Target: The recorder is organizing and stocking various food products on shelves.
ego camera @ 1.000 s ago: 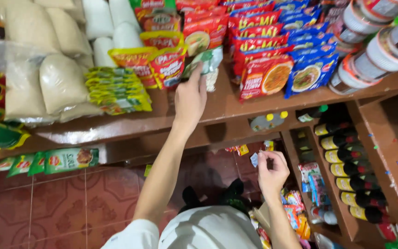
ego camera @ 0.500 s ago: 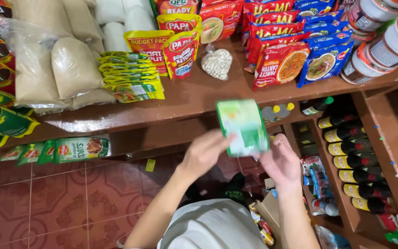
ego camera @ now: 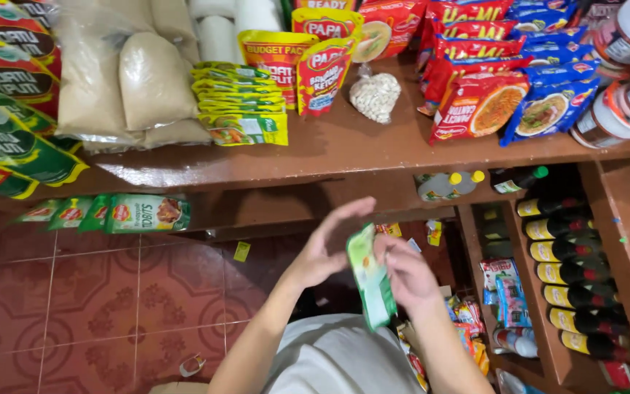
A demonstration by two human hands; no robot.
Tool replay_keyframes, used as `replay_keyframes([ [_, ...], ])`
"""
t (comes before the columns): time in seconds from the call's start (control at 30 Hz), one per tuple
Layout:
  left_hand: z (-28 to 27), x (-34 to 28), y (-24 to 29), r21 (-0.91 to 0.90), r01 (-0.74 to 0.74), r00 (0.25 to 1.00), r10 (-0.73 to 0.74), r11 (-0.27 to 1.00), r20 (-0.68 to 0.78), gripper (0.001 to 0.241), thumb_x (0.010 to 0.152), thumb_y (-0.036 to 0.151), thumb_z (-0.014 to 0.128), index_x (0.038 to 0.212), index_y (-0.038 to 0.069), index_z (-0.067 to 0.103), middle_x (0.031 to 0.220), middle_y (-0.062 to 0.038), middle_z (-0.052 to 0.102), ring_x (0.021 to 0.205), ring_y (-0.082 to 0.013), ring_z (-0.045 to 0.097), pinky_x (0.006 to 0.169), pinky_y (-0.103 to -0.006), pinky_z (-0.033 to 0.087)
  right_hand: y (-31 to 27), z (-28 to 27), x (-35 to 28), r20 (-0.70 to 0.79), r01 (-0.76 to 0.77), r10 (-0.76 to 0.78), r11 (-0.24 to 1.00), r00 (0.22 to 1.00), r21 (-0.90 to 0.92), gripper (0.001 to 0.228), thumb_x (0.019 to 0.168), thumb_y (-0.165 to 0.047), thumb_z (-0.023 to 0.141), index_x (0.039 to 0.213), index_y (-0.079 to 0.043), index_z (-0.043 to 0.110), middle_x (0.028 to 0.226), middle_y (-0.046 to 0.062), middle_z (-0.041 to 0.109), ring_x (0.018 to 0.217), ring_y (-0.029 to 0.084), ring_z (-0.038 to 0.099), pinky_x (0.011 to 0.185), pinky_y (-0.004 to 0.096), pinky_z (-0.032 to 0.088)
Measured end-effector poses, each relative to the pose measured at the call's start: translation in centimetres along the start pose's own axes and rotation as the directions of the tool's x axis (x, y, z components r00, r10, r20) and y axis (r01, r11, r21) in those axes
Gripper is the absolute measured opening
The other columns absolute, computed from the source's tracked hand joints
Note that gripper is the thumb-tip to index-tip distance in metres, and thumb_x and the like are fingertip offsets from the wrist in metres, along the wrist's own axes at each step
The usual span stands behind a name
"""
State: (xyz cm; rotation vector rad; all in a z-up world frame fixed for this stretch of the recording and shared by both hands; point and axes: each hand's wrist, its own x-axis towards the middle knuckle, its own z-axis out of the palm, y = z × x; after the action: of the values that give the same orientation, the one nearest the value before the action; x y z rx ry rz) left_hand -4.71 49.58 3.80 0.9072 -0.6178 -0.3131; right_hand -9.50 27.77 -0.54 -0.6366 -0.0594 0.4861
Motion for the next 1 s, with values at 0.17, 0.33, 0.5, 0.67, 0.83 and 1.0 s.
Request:
replay_keyframes([
  [0.17, -1.3, -1.7, -2.5, 0.032, -0.085, 0.996, 0.086, 0.996, -0.021, 0.047, 0.093, 0.041, 0.081, 0.121, 0.005, 0.067, 0.159, -0.019, 0.047, 0.153, -0.0343, 0.043, 0.130, -0.0513, 0.032, 1.5, 3.7, 1.0, 0.060, -0.090, 0.081, 0.984, 0.995, 0.156, 0.021, 0.089, -0.021, 0.071, 0.094, -0.005, 0.057, 0.098, 0.014, 0.069, 0.084, 0.027, 0.071, 0.068, 0.042, 0.060],
  [0.33, -2.5, -3.5, -6.3, -0.267, -0.196, 0.948, 0.112, 0.943, -0.298, 0.026, 0.088, 0.017, 0.086, 0.102, 0.005, 0.068, 0.137, -0.019, 0.060, 0.135, -0.0344, 0.059, 0.118, -0.0530, 0.045, 1.6, 1.8, 1.2, -0.114, -0.102, 0.105, 0.994, 0.988, 0.028, 0.023, 0.096, -0.022, 0.070, 0.098, -0.004, 0.057, 0.102, 0.016, 0.068, 0.091, 0.026, 0.070, 0.090, 0.048, 0.062],
  [0.5, -6.7, -7.2, -8.5, -0.094, -0.173, 0.874, 0.109, 0.980, -0.474, 0.017, 0.086, -0.002, 0.083, 0.089, 0.003, 0.068, 0.097, -0.017, 0.074, 0.094, -0.0285, 0.074, 0.083, -0.0417, 0.059, 0.3, 4.2, 1.9, -0.326, 0.028, -0.220, 0.864, 0.919, -0.503, 0.007, 0.094, -0.009, 0.063, 0.095, -0.002, 0.065, 0.125, 0.007, 0.072, 0.108, 0.015, 0.071, 0.088, 0.034, 0.058],
  [0.67, -4.5, -5.3, 0.5, 0.357, 0.281, 0.765, 0.016, 0.891, -0.644, 0.017, 0.082, 0.007, 0.083, 0.096, -0.002, 0.080, 0.086, -0.011, 0.079, 0.077, -0.0166, 0.073, 0.072, -0.0314, 0.059, -0.4, 2.5, 0.8, -0.392, 0.082, -0.365, 0.811, 0.845, -0.579, 0.005, 0.098, -0.002, 0.062, 0.096, -0.002, 0.066, 0.100, 0.015, 0.075, 0.087, 0.018, 0.072, 0.078, 0.032, 0.057],
  [0.83, -1.5, -3.8, 3.3, 0.740, 0.300, 0.802, 0.261, 0.602, -0.538, 0.016, 0.081, 0.012, 0.085, 0.094, 0.003, 0.081, 0.083, -0.011, 0.077, 0.070, -0.0179, 0.075, 0.065, -0.0290, 0.057, 0.7, 6.8, 1.6, -0.280, 0.078, -0.490, 0.590, 0.825, -0.804, 0.005, 0.092, 0.004, 0.070, 0.097, 0.001, 0.069, 0.095, 0.011, 0.076, 0.078, 0.011, 0.068, 0.070, 0.026, 0.057],
  [1.0, -0.2, -3.6, 4.0, 0.830, 0.176, 0.842, 0.356, 0.530, -0.406, 0.014, 0.084, 0.014, 0.083, 0.094, 0.004, 0.079, 0.085, -0.010, 0.077, 0.068, -0.0223, 0.070, 0.064, -0.0329, 0.056, 1.4, 9.3, 2.6, -0.235, 0.021, -0.517, 0.443, 0.823, -0.896, 0.005, 0.092, -0.001, 0.074, 0.095, 0.002, 0.072, 0.084, 0.003, 0.073, 0.069, 0.003, 0.064, 0.060, 0.021, 0.054],
])
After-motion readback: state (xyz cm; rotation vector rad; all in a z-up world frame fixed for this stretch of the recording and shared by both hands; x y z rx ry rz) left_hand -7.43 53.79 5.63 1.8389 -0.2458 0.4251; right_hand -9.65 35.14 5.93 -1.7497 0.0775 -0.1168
